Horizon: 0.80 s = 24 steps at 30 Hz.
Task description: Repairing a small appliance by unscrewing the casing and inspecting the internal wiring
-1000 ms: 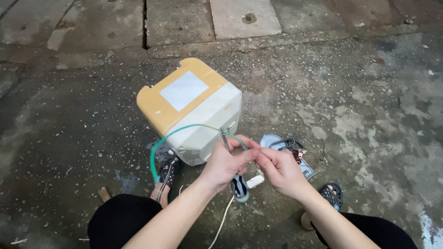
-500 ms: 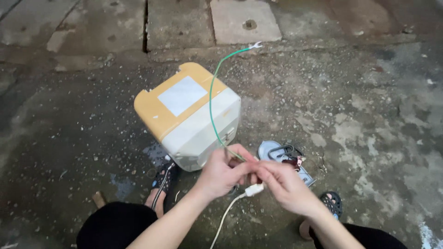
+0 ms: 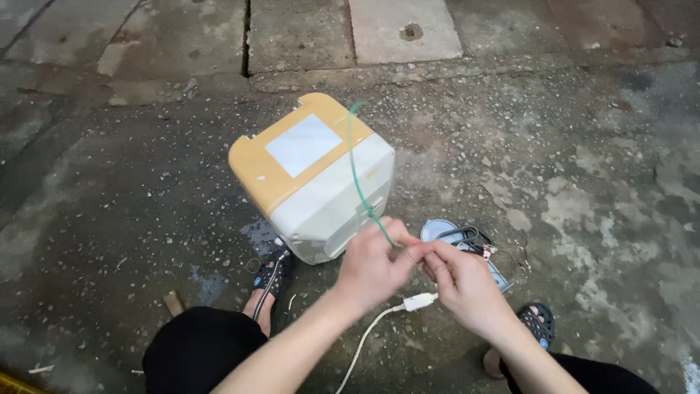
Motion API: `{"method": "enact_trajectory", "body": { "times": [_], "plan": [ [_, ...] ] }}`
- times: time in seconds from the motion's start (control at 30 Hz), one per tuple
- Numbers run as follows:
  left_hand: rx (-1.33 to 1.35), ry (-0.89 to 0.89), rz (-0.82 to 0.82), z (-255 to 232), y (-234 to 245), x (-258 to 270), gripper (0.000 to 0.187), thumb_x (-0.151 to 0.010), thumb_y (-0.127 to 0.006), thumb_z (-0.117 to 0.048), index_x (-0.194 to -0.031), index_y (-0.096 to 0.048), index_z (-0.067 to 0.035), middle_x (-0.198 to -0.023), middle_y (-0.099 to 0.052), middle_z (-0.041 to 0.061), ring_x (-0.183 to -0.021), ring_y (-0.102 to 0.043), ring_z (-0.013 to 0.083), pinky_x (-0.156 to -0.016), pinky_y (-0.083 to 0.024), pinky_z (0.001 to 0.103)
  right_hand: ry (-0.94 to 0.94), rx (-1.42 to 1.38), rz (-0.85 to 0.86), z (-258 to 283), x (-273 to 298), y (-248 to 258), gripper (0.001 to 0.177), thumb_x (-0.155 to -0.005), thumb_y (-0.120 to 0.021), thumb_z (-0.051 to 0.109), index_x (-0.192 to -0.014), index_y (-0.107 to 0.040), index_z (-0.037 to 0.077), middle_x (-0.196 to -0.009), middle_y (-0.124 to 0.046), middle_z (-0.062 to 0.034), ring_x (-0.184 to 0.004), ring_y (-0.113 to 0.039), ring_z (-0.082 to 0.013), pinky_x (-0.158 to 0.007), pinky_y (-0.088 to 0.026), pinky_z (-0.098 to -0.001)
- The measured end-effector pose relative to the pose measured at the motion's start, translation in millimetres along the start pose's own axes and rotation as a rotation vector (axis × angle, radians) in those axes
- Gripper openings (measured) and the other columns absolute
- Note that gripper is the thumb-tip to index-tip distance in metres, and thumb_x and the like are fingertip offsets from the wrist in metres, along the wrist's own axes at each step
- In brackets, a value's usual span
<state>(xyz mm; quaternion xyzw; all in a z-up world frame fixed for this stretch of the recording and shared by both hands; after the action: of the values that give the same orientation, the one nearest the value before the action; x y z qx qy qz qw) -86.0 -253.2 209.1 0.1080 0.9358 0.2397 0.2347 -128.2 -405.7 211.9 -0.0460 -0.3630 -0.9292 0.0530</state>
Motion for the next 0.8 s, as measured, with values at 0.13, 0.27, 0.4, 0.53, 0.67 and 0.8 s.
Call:
{"method": "enact_trajectory", "body": {
  "times": [0.13, 0.27, 0.4, 0.53, 0.67, 0.8],
  "plan": [
    [0.433, 0.344, 0.370, -3, 13, -10, 0.022, -0.088, -0.078, -0.035, -0.081, -0.070, -0.015, -0.071, -0.071, -0.001, -0.055, -0.054, 0.0055, -0.050, -0.040, 0.025, 0.121, -0.199, 0.083, -3, 4, 1, 0.032, -0.105, -0.047, 0.030, -0.085, -0.066, 0.014, -0.070, -0.059, 0.0036, -0.063, -0.053, -0.0112, -0.062, -0.043, -0.0279],
    [0.574, 0.008, 0.398, -9, 24, -10, 0.017, -0.091, -0.076, -0.028, -0.104, -0.075, -0.017, -0.101, -0.070, 0.001, -0.095, -0.065, 0.0132, -0.086, -0.049, 0.028, 0.098, -0.872, 0.295, -11, 8, -11, 0.035, -0.108, -0.050, 0.026, -0.079, -0.052, 0.006, -0.064, -0.030, 0.0033, -0.052, -0.026, -0.0085, -0.045, -0.021, -0.0264],
    [0.634, -0.113, 0.442, -21, 32, -11, 0.014, -0.092, -0.077, -0.017, -0.106, -0.076, -0.017, -0.105, -0.075, 0.004, -0.102, -0.071, 0.0172, -0.095, -0.057, 0.030, 0.053, -1.128, 0.403, -3, 13, -18, 0.035, -0.107, -0.053, 0.026, -0.080, -0.051, 0.004, -0.063, -0.022, 0.0036, -0.051, -0.014, -0.0080, -0.044, -0.012, -0.0274],
    [0.575, -0.193, 0.412, -26, 42, -11, 0.013, -0.089, -0.080, -0.012, -0.101, -0.076, -0.014, -0.100, -0.076, 0.006, -0.097, -0.073, 0.0178, -0.091, -0.058, 0.030, 0.002, -1.126, 0.440, -6, 17, -25, 0.031, -0.107, -0.053, 0.024, -0.085, -0.057, 0.002, -0.063, -0.022, 0.0040, -0.050, -0.015, -0.0075, -0.042, -0.012, -0.0260],
    [0.656, 0.015, 0.348, -9, 28, -3, 0.008, -0.087, -0.080, -0.013, -0.091, -0.073, -0.011, -0.092, -0.077, 0.003, -0.083, -0.071, 0.0099, -0.073, -0.055, 0.022, 0.052, -1.116, 0.445, 0, 17, -25, 0.035, -0.105, -0.056, 0.030, -0.083, -0.056, 0.003, -0.065, -0.025, 0.0036, -0.051, -0.019, -0.0076, -0.043, -0.014, -0.0265],
    [0.953, 0.173, 0.244, 6, 7, 8, 0.024, -0.085, -0.084, -0.031, -0.092, -0.071, -0.011, -0.086, -0.076, 0.003, -0.062, -0.056, 0.0005, -0.053, -0.040, 0.016, 0.121, -1.172, 0.390, -7, 14, -27, 0.034, -0.105, -0.056, 0.024, -0.086, -0.058, -0.004, -0.063, -0.027, 0.0016, -0.050, -0.018, -0.0081, -0.042, -0.014, -0.0267]
  ]
}}
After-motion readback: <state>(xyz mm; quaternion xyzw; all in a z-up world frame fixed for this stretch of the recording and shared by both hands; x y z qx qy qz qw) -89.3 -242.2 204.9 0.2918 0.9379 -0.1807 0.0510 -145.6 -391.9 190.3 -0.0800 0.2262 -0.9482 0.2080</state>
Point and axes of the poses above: each hand's wrist, its own x-axis away from the middle knuckle, its own y-axis out of the back of the hand, z = x × y, the point moved 5 cm from there along -x, towards the middle knuckle
